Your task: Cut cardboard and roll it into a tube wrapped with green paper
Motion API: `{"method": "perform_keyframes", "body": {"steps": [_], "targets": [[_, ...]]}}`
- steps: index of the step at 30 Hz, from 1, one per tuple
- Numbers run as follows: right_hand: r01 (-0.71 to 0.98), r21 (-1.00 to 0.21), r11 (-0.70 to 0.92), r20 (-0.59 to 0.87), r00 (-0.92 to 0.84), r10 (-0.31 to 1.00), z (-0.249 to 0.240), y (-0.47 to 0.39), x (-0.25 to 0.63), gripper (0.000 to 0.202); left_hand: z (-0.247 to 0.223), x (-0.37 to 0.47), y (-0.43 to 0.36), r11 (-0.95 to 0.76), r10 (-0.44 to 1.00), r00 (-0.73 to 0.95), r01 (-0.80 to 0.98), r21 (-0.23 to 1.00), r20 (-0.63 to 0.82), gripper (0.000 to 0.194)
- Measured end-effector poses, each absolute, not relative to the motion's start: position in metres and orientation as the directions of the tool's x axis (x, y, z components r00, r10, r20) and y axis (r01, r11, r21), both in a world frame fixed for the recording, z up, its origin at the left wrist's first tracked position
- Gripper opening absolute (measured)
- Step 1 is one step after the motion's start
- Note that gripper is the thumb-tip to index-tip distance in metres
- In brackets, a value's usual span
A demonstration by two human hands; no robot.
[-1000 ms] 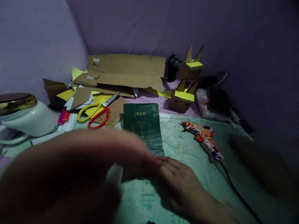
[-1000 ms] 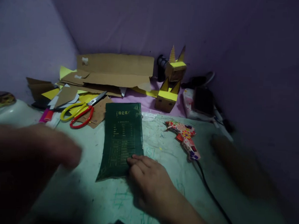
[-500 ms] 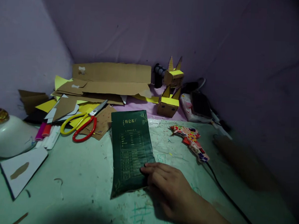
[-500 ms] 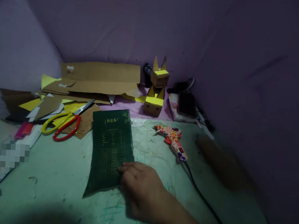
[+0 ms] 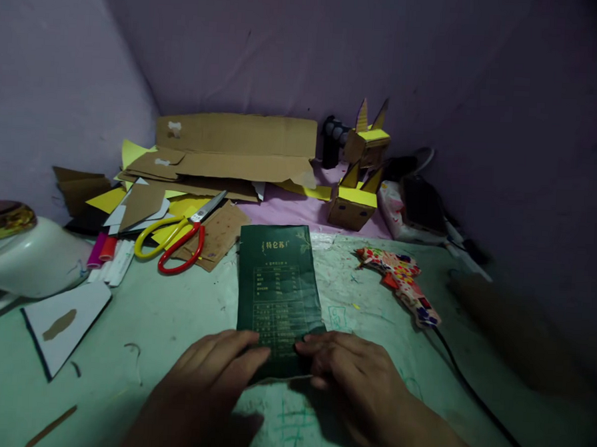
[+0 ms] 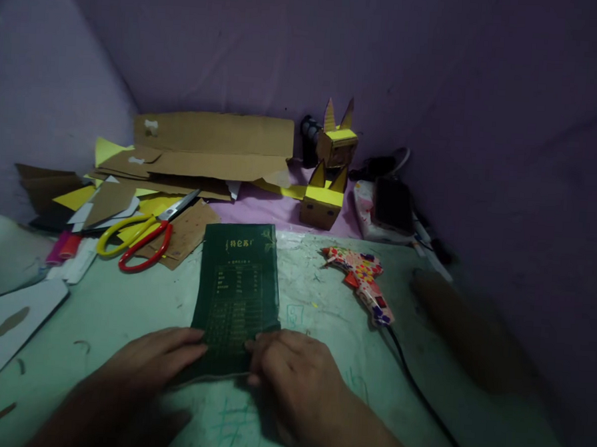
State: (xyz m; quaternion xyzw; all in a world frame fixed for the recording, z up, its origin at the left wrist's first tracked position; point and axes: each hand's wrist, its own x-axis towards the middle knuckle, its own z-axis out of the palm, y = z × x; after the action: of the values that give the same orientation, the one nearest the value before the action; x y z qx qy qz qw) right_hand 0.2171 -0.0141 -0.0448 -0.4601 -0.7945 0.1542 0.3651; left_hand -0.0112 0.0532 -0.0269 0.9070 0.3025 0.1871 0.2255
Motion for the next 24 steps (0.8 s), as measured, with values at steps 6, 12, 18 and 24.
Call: {"method": "perform_keyframes", "body": {"steps": [6, 12, 18, 24], "targets": [[0.573, -0.694, 0.437, 0.349, -0.263, 0.899, -0.044, -0.007, 0.220, 0.008, -0.044, 0.000, 0.063, -0.807, 0.587, 0.738, 0.502, 0.311, 0.332, 0.026], [0.514, -0.792, 0.329, 0.273, -0.183, 0.944, -0.035, 0.007, 0.225, 0.014, -0.028, 0.003, 0.083, -0.678, 0.658, 0.745, 0.520, 0.520, 0.112, 0.020], [0.541, -0.778, 0.319, 0.380, 0.001, 0.925, -0.051, 0.012, 0.221, 0.036, -0.027, 0.007, 0.098, -0.387, 0.848, 0.527, 0.684, 0.618, -0.053, 0.034], [0.578, -0.695, 0.427, 0.354, -0.242, 0.903, -0.042, 0.013, 0.243, 0.054, -0.022, 0.015, 0.111, -0.024, 0.855, 0.426, 0.599, 0.800, -0.294, 0.048]]}}
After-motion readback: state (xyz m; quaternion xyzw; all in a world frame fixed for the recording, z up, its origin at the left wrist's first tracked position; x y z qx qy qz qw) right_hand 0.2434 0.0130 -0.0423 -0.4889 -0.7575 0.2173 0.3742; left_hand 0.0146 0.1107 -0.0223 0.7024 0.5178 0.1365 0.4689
